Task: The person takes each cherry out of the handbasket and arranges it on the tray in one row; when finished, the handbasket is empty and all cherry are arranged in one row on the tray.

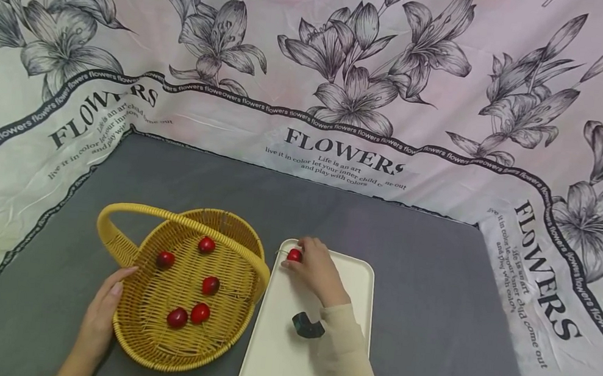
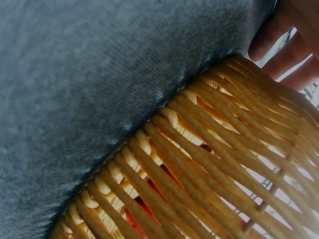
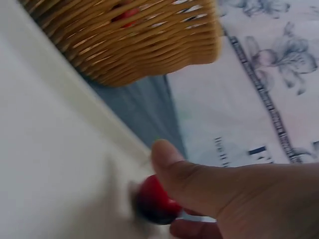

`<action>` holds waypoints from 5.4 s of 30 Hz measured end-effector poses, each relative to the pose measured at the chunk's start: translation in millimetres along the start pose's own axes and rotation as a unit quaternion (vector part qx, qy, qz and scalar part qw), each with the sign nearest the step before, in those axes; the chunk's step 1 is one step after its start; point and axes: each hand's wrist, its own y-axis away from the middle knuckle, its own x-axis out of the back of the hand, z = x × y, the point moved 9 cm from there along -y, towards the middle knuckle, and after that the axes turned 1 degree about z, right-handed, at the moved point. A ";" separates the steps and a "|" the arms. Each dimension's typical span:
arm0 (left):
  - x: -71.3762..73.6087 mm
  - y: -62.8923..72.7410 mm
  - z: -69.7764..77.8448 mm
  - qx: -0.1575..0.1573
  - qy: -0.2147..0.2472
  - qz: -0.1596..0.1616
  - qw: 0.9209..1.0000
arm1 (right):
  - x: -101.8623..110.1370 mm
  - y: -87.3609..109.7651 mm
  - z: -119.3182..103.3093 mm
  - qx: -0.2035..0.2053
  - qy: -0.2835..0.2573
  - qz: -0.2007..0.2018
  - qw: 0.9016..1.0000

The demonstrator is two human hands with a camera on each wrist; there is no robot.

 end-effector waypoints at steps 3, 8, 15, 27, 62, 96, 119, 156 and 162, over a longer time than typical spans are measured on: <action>0.7 -0.4 -1.7 -0.003 -0.009 -0.001 1.000 | 10.5 8.8 -6.1 -0.003 0.007 -0.006 1.000; 1.2 -0.4 -3.1 -0.005 -0.010 0.001 1.000 | 42.9 30.1 -31.1 0.038 0.026 0.033 0.998; -0.7 -0.1 -1.9 -0.007 0.001 0.002 1.000 | 98.5 87.7 -94.8 0.102 0.015 0.104 0.989; -0.8 -0.2 -6.1 0.004 -0.002 -0.008 1.000 | 45.1 148.2 -216.2 0.353 0.028 -0.066 0.933; 0.9 1.6 -0.7 0.009 -0.016 0.000 1.000 | -79.2 50.5 -184.2 0.177 0.243 -0.179 0.937; 0.6 0.0 -2.1 0.023 -0.002 -0.003 1.000 | 23.3 72.7 -34.2 0.123 -0.027 -0.011 0.992; 2.0 -1.3 2.4 -0.006 -0.004 0.008 1.000 | -8.2 45.6 -16.6 0.099 0.041 0.006 0.994; 1.3 -1.5 5.9 -0.013 -0.008 -0.003 1.000 | 64.0 132.9 -180.3 0.328 -0.082 0.120 0.933; 1.8 -4.2 3.9 -0.007 -0.012 -0.002 1.000 | 10.4 88.1 -207.4 0.274 -0.007 0.027 0.961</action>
